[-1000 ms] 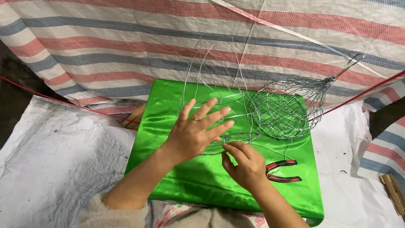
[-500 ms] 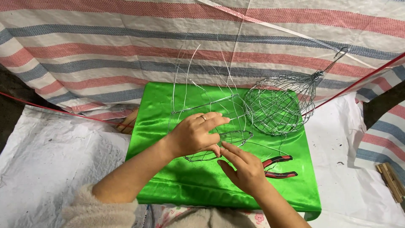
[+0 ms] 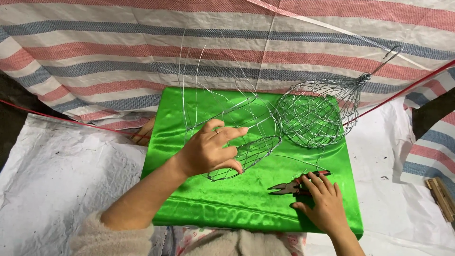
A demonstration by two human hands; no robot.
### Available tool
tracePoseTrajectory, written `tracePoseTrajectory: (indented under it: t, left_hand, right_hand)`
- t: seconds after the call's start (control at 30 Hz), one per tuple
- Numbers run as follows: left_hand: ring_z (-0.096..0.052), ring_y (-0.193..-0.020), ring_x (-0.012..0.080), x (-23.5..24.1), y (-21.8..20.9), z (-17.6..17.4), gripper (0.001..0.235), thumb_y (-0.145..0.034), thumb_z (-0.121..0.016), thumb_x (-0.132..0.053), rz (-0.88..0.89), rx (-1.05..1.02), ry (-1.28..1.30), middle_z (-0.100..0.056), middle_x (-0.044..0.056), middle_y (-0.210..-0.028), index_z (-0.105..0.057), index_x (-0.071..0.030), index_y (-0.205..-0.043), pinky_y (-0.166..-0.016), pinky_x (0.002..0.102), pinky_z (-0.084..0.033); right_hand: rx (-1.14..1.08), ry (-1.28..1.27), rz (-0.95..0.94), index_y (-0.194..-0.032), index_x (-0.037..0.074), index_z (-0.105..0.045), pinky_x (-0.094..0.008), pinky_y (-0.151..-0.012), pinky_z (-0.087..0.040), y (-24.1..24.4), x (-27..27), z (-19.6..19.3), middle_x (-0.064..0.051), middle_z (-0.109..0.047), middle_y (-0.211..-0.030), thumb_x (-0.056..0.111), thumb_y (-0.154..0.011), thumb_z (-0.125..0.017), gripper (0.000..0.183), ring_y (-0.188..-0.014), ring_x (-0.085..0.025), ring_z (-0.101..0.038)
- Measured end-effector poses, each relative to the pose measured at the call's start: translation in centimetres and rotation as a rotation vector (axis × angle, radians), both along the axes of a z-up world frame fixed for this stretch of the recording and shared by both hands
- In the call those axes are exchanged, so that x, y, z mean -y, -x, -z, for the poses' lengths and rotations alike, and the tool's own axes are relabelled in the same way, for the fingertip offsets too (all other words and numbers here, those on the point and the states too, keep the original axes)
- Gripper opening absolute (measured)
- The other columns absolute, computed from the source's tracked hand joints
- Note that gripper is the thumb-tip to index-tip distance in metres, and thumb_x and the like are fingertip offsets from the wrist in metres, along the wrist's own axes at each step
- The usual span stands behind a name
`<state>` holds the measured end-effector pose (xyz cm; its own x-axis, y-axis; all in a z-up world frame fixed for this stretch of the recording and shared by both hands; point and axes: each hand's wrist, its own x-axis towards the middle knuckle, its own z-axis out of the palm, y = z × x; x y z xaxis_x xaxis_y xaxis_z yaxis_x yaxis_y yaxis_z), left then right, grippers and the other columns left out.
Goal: Assembling a wire frame structure by bending and cutting metal wires using pliers.
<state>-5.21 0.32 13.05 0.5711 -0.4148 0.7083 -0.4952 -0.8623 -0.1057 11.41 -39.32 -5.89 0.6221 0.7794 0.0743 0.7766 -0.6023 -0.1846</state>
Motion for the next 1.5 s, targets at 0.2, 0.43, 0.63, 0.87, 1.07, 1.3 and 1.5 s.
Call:
tracePoseTrajectory:
  t: [0.2,0.43,0.63,0.87,1.07,1.3,1.5]
  left_hand:
    - [-0.073,-0.107,0.0228,0.2,0.0,0.0,0.055,-0.084,-0.084,-0.063,-0.026,-0.003,-0.021,-0.063,0.018,-0.137,-0.061,-0.014,-0.075,-0.108,0.047,-0.045]
    - [-0.069,-0.114,0.0256,0.3,-0.1,-0.4,0.050,-0.087,-0.082,-0.054,-0.009,-0.010,0.029,-0.065,0.023,-0.132,-0.062,-0.010,-0.073,-0.106,0.047,-0.051]
    - [-0.069,-0.111,0.0262,1.0,-0.5,0.0,0.045,-0.090,-0.085,-0.045,-0.010,-0.026,0.061,-0.063,0.021,-0.134,-0.063,-0.010,-0.074,-0.106,0.049,-0.053]
    - [-0.068,-0.115,0.0262,1.3,-0.8,0.0,0.044,-0.091,-0.085,-0.040,-0.031,-0.023,0.075,-0.065,0.021,-0.132,-0.061,-0.010,-0.071,-0.106,0.048,-0.054]
    - [-0.068,-0.113,0.0273,1.4,-0.8,0.2,0.043,-0.089,-0.087,-0.038,-0.024,-0.015,0.098,-0.065,0.021,-0.131,-0.062,-0.009,-0.070,-0.104,0.050,-0.055]
    - [-0.068,-0.113,0.0277,1.5,-0.6,0.2,0.044,-0.089,-0.088,-0.036,-0.019,-0.008,0.108,-0.065,0.021,-0.131,-0.061,-0.008,-0.069,-0.104,0.050,-0.056]
    - [-0.069,-0.107,0.0315,1.6,-0.5,0.7,0.045,-0.091,-0.088,-0.036,-0.012,0.025,0.090,-0.063,0.020,-0.132,-0.061,-0.006,-0.070,-0.103,0.051,-0.057]
  right_hand:
    - [0.073,0.057,-0.039,-0.139,0.031,-0.057,-0.064,-0.118,-0.028,-2.0,-1.7,-0.4,0.004,-0.058,-0.143,0.076,-0.061,-0.082,0.094,-0.143,-0.026,-0.044]
    - [-0.256,0.315,0.130,-0.128,0.033,-0.066,-0.047,-0.078,-0.057,-0.9,-3.5,-4.2,-0.001,-0.060,-0.109,0.066,-0.076,-0.078,0.062,-0.094,-0.028,-0.069]
    - [-0.301,0.363,0.206,-0.113,0.031,-0.071,-0.049,-0.065,-0.059,1.4,-3.8,-6.0,0.004,-0.065,-0.107,0.060,-0.088,-0.067,0.038,-0.085,-0.030,-0.075]
    - [-1.303,-0.590,-0.173,-0.112,0.002,-0.067,-0.030,-0.058,-0.057,4.8,-2.2,-5.6,-0.008,-0.063,-0.100,0.037,-0.098,-0.060,0.038,-0.080,-0.018,-0.067]
    - [-1.794,-0.583,-0.260,-0.109,-0.005,-0.062,-0.039,-0.062,-0.063,10.8,-6.7,-6.6,-0.021,-0.078,-0.107,0.034,-0.096,-0.068,0.041,-0.071,-0.029,-0.075]
    - [-1.532,-0.490,-0.032,-0.135,0.003,-0.055,-0.034,-0.077,-0.060,11.1,-9.7,-5.6,-0.012,-0.079,-0.130,0.021,-0.096,-0.065,0.044,-0.095,-0.018,-0.072]
    - [-1.326,-0.478,-0.103,-0.140,0.005,-0.049,-0.038,-0.093,-0.062,10.9,-11.4,-6.7,-0.011,-0.074,-0.137,0.032,-0.096,-0.063,0.054,-0.128,-0.021,-0.069]
